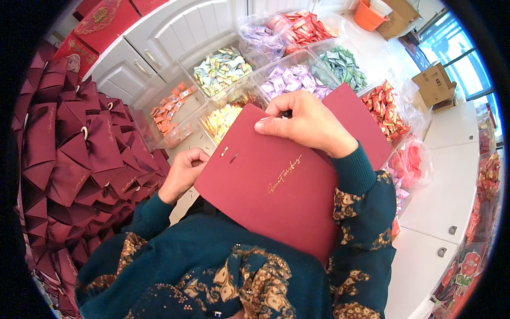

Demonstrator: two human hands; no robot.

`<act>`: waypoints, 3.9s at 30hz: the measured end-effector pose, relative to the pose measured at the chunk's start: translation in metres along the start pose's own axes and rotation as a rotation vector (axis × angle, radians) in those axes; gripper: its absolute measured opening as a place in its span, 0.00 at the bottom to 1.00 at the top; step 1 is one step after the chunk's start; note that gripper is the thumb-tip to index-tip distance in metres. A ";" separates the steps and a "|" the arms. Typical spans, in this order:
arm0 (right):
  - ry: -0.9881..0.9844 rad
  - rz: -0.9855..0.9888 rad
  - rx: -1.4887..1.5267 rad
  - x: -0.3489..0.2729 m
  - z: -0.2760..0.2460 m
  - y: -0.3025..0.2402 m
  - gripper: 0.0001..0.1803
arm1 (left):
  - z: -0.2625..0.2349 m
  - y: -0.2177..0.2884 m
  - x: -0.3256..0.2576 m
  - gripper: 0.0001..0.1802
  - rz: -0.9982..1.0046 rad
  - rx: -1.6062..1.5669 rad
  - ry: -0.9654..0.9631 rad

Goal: The person folds maroon paper sheets into bag shapes and secures them with small metal pins. They repeatedly pick up a sheet, fold it, insert a pin, and place the finished bag on a growing stack. The workspace contains bins of colorful wrapped candies and stacks of completed bags.

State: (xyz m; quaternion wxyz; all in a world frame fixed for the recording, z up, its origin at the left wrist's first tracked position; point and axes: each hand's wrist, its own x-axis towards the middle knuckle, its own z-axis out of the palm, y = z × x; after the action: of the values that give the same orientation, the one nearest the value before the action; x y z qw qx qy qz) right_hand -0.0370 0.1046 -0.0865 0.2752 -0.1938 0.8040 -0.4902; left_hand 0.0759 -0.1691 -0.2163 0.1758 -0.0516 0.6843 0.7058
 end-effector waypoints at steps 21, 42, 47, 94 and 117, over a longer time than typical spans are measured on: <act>-0.013 -0.082 0.065 -0.016 0.009 -0.023 0.10 | 0.018 0.041 -0.002 0.17 0.515 0.014 -0.379; 0.052 -0.261 -0.225 -0.007 0.009 -0.005 0.13 | -0.036 0.035 0.017 0.09 0.771 0.770 0.393; 0.136 -0.266 -0.277 -0.009 0.013 -0.005 0.19 | 0.007 0.084 -0.002 0.15 0.157 0.029 -0.233; 0.424 0.239 -0.212 -0.152 -0.150 0.122 0.10 | 0.044 0.097 0.083 0.06 0.141 0.137 -0.126; 0.678 -0.038 -0.630 -0.178 0.026 0.059 0.20 | 0.064 0.032 -0.034 0.18 0.227 0.213 -0.031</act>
State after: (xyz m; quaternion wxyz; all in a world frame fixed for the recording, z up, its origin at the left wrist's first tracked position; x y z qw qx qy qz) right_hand 0.1143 0.2165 -0.1044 -0.0844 -0.1117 0.9547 -0.2628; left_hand 0.1086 -0.1125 -0.1718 0.1100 0.0562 0.7539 0.6453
